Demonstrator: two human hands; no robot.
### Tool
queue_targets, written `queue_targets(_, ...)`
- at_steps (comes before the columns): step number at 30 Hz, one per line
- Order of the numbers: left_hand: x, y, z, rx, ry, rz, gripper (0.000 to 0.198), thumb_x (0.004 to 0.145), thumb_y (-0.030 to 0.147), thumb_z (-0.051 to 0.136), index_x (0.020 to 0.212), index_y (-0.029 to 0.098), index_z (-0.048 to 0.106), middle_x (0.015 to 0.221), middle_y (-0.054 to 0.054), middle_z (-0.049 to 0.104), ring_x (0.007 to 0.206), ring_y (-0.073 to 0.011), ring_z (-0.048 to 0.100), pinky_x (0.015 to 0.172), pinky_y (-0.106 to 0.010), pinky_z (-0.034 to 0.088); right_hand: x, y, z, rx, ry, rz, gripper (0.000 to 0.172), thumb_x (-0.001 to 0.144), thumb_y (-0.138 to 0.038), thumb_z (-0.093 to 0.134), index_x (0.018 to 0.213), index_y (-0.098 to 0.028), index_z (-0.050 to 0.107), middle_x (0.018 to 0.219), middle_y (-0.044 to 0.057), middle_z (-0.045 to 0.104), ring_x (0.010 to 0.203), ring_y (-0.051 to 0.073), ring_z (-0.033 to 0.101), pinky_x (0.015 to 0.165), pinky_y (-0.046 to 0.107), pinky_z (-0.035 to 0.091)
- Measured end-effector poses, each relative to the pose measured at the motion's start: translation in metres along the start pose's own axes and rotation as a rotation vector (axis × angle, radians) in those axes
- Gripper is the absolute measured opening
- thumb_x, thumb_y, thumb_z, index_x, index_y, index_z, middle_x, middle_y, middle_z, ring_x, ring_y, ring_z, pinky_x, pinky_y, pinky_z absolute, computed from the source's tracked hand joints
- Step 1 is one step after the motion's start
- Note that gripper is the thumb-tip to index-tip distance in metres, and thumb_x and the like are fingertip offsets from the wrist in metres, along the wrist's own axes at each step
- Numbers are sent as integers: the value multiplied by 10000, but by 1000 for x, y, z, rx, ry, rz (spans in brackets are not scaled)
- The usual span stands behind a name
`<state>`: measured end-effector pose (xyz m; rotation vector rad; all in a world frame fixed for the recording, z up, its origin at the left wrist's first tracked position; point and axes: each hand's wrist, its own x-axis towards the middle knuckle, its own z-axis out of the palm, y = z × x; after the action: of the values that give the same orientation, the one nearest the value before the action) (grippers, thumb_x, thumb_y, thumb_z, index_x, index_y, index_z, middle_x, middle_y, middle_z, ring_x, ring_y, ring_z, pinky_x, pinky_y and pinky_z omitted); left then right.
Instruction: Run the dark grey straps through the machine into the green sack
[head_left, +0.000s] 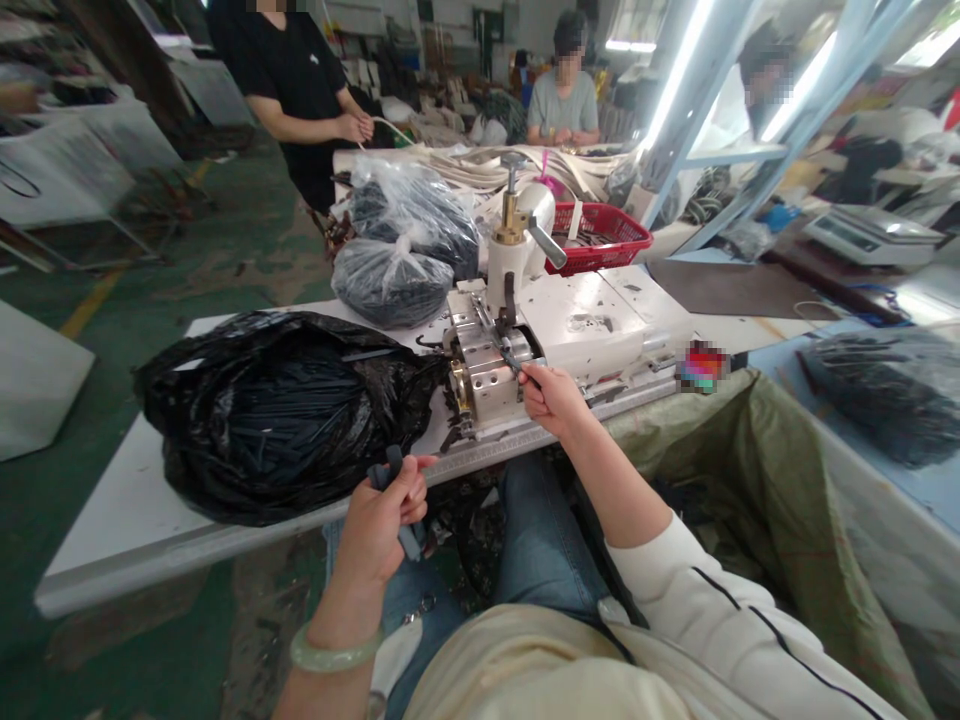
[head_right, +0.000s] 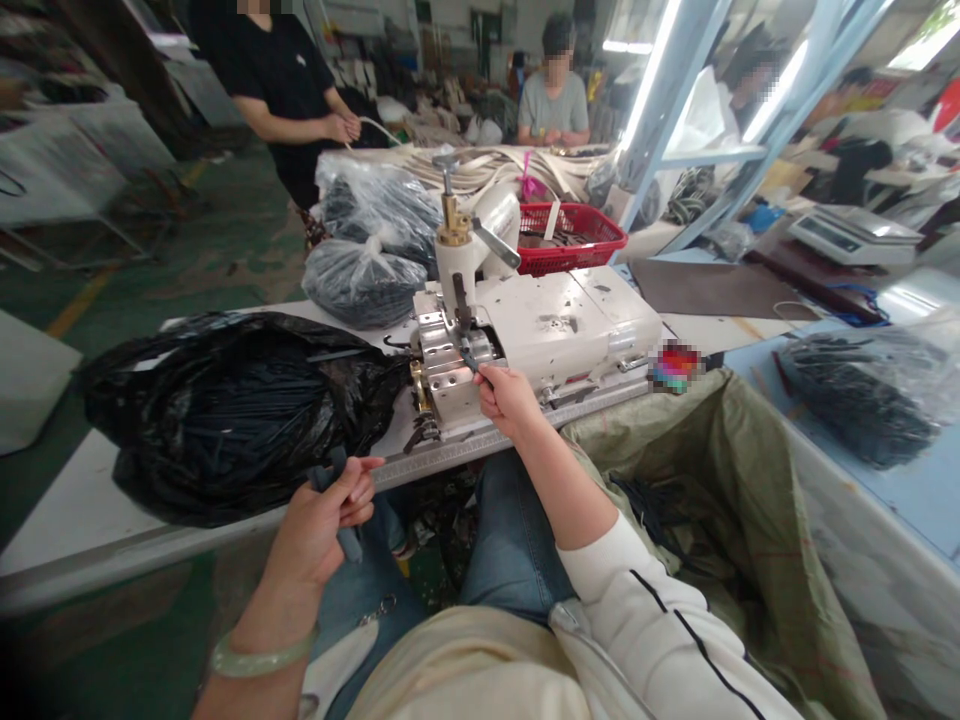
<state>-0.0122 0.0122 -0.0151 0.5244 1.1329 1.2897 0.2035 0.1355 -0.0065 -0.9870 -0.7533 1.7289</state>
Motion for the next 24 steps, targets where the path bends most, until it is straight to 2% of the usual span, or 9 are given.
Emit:
queue_targets(6, 0, 1, 2, -8, -2, -12, 328, 640, 357, 797, 784, 82, 689, 505, 69, 344, 418, -11, 241, 364, -129, 192, -3, 1, -6, -33, 223, -199, 262, 799, -376, 559, 633, -190, 478, 334, -105, 313, 287, 44, 206, 316, 195, 131)
queue_targets(9, -1, 2, 2, 0, -3, -12, 334, 657, 369, 785, 808, 87, 689, 520, 60, 366, 423, -14, 251, 359, -125, 204, -24, 4, -31, -177, 397, -386, 298, 827, -440, 509, 655, -197, 489, 357, -94, 333, 299, 62, 240, 331, 212, 173)
queue_targets(13, 2, 1, 0, -33, -52, -47, 355, 720, 394, 730, 904, 93, 693, 568, 40, 421, 443, -21, 284, 359, -119, 248, -82, 12, -104, -682, 821, -491, 368, 888, -465, 402, 690, -192, 550, 436, -32, 452, 391, 118, 409, 418, 245, 303)
queue_targets(15, 4, -1, 1, -74, -81, -72, 341, 733, 354, 724, 958, 99, 689, 603, 28, 456, 459, -25, 319, 369, -118, 288, -118, 16, -149, -1044, 1040, -401, 383, 897, -422, 390, 677, -176, 585, 544, 47, 568, 526, 172, 531, 517, 283, 375)
queue_targets(17, 6, -4, 4, -108, -95, -99, 331, 735, 295, 725, 1004, 106, 683, 634, 17, 494, 477, -32, 367, 382, -123, 334, -149, 19, -188, -1336, 1147, -194, 353, 875, -400, 441, 695, -146, 607, 667, 140, 639, 660, 241, 601, 601, 334, 411)
queue_targets(19, 7, -9, 11, -134, -86, -137, 321, 743, 244, 711, 1032, 108, 680, 661, -1, 540, 502, -50, 436, 401, -137, 392, -168, 22, -207, -1477, 1146, -47, 324, 836, -406, 521, 794, -104, 628, 796, 218, 665, 778, 303, 630, 675, 383, 437)
queue_targets(20, 8, -11, 16, -146, -76, -162, 307, 757, 222, 693, 1042, 109, 679, 683, -17, 572, 530, -67, 485, 431, -152, 438, -172, 24, -207, -1485, 1117, -53, 341, 820, -416, 550, 863, -88, 632, 865, 238, 668, 836, 319, 633, 719, 402, 446)
queue_targets(22, 7, -16, 27, -171, -51, -208, 263, 805, 186, 630, 1050, 107, 681, 756, -62, 643, 632, -115, 589, 555, -217, 539, -168, 28, -185, -1341, 962, -174, 385, 824, -451, 551, 955, -98, 632, 943, 217, 675, 893, 301, 634, 782, 410, 460)
queue_targets(24, 5, -20, 38, -215, -45, -238, 241, 861, 170, 543, 1046, 100, 682, 840, -107, 689, 770, -166, 653, 726, -310, 574, -153, 37, -141, -998, 639, -209, 409, 841, -510, 519, 940, -132, 639, 893, 156, 695, 823, 248, 653, 751, 378, 494)
